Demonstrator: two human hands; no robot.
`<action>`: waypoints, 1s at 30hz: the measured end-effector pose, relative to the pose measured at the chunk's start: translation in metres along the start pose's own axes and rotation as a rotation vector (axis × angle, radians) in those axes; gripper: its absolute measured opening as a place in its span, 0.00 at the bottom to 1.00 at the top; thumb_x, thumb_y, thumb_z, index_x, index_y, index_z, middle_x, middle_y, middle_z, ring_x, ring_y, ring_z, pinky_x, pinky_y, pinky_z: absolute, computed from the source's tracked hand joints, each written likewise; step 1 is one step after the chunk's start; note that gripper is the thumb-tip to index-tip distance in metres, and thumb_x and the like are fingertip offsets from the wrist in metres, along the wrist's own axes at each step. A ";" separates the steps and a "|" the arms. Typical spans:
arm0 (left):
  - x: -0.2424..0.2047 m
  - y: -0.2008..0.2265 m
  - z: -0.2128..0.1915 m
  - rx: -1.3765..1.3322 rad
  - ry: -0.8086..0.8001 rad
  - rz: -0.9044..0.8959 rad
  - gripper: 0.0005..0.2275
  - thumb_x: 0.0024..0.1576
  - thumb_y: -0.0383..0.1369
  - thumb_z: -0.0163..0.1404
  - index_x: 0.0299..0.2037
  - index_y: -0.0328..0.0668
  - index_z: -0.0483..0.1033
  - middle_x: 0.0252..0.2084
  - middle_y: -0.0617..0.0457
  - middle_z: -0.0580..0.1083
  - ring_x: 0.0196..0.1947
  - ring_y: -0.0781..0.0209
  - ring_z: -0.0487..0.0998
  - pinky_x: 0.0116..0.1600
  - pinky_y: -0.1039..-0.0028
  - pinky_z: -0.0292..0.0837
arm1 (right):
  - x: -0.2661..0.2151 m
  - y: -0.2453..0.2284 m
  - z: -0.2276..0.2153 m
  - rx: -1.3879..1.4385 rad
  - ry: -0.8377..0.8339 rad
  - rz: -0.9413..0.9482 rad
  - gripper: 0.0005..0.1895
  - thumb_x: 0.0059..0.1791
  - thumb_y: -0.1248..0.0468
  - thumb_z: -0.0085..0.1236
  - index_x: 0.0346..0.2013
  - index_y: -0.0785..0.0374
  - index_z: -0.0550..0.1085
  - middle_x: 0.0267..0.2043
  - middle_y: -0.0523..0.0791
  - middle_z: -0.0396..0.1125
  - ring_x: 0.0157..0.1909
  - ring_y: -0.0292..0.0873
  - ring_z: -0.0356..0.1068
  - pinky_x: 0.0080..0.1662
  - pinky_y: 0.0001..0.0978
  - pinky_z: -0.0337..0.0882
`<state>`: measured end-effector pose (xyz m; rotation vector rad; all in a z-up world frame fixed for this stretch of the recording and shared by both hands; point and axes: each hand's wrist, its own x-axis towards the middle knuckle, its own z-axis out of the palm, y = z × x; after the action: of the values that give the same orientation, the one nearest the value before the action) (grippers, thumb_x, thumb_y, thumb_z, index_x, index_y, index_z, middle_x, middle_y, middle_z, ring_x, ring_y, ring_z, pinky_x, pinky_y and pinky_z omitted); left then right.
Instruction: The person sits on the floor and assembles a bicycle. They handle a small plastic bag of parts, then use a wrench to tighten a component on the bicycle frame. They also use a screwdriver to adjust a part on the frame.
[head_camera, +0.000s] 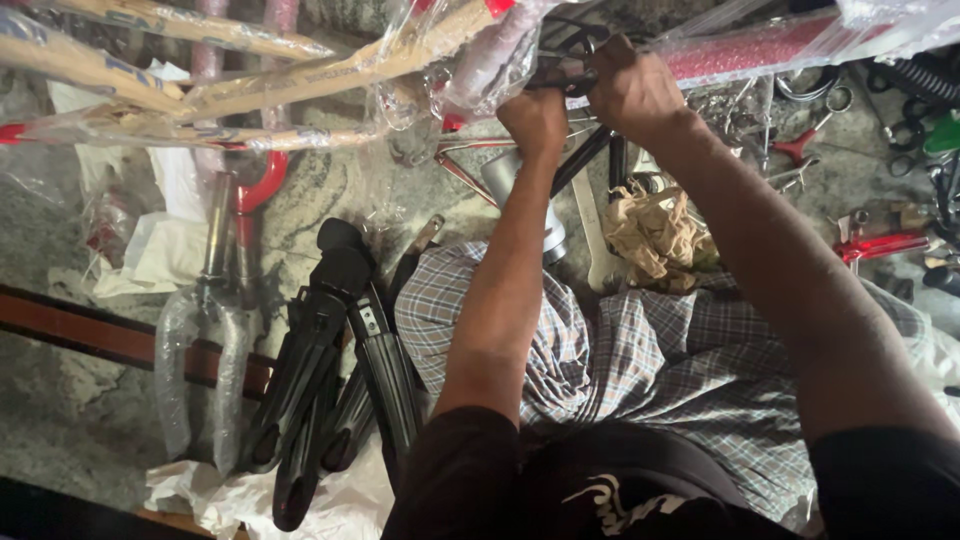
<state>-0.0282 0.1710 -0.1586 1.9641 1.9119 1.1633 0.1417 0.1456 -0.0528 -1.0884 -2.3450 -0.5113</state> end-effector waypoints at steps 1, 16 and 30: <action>-0.001 -0.003 0.001 0.071 -0.025 0.070 0.04 0.47 0.29 0.57 0.20 0.40 0.79 0.23 0.43 0.77 0.26 0.39 0.79 0.33 0.52 0.68 | -0.002 -0.001 0.003 0.283 -0.065 0.094 0.08 0.49 0.69 0.51 0.42 0.66 0.73 0.42 0.51 0.69 0.38 0.50 0.72 0.35 0.36 0.72; 0.015 0.047 -0.047 -0.604 0.134 -0.469 0.09 0.49 0.33 0.54 0.30 0.32 0.81 0.25 0.43 0.79 0.26 0.49 0.83 0.36 0.62 0.74 | -0.006 0.002 0.019 0.262 -0.310 0.301 0.13 0.47 0.69 0.53 0.45 0.64 0.75 0.46 0.56 0.68 0.31 0.57 0.70 0.36 0.49 0.74; 0.012 0.053 -0.053 -0.521 0.100 -0.493 0.08 0.50 0.32 0.55 0.29 0.34 0.82 0.24 0.44 0.79 0.25 0.52 0.83 0.36 0.64 0.75 | 0.009 0.012 0.023 -0.069 -0.338 0.163 0.04 0.46 0.68 0.61 0.34 0.66 0.78 0.31 0.51 0.70 0.32 0.52 0.75 0.37 0.43 0.75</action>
<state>-0.0213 0.1526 -0.0855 1.1127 1.7509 1.4279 0.1401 0.1700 -0.0644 -1.4834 -2.5065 -0.3737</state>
